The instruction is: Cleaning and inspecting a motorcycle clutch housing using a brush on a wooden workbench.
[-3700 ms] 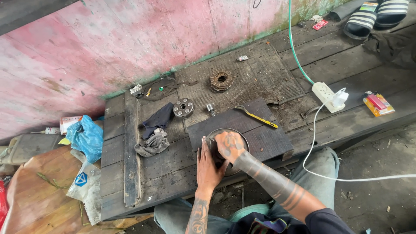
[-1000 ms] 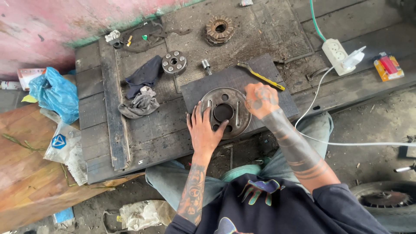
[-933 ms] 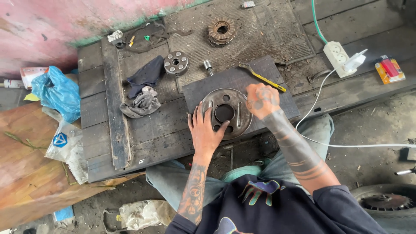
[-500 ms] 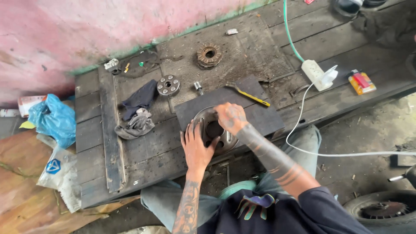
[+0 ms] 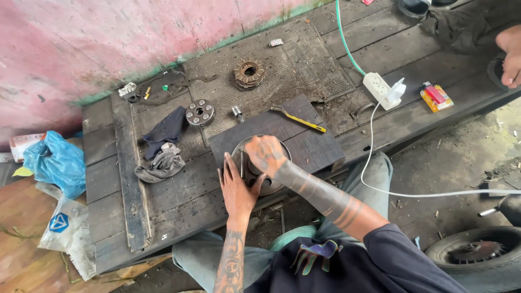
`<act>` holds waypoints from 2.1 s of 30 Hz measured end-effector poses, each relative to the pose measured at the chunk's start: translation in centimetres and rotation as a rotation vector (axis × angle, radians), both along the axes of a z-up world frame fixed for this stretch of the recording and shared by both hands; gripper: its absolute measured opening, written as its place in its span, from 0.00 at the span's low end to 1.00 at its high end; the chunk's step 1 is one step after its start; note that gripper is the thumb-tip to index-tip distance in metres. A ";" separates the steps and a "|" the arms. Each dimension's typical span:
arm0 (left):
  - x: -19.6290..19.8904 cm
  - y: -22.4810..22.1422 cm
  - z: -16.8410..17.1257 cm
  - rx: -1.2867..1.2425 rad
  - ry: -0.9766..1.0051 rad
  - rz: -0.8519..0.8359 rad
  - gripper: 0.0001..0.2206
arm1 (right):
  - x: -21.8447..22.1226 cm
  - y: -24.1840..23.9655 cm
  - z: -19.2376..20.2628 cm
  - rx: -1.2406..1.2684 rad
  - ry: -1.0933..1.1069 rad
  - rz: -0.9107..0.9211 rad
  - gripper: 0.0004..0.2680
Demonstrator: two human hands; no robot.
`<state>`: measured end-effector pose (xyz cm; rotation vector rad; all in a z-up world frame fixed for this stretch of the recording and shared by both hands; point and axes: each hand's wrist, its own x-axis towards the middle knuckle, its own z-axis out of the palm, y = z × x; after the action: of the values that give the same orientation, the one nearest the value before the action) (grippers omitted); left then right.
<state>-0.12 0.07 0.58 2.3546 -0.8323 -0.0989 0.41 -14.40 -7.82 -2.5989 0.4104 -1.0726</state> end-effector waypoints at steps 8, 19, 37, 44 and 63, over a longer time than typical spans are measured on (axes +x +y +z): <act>0.0 -0.1 -0.2 -0.026 -0.023 0.019 0.52 | 3.6 1.0 -9.4 1.459 -0.766 0.948 0.13; 0.1 -0.1 -0.1 0.016 -0.007 0.019 0.52 | 2.5 -0.9 -1.0 0.564 -0.717 0.462 0.16; 0.0 0.1 1.1 0.032 0.030 0.021 0.55 | 8.2 -2.4 -14.6 0.972 -1.069 1.201 0.12; -0.1 0.4 0.9 -0.081 0.028 -0.002 0.55 | 5.9 -3.0 -11.4 0.536 -0.829 0.852 0.15; -1.0 0.6 1.5 0.113 -0.178 -0.342 0.46 | -9.8 -5.6 10.2 0.350 0.536 0.064 0.04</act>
<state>-1.08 0.63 2.11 2.3266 -1.3444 -0.0804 -9.37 -20.03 2.33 -2.5175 0.5673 -0.2330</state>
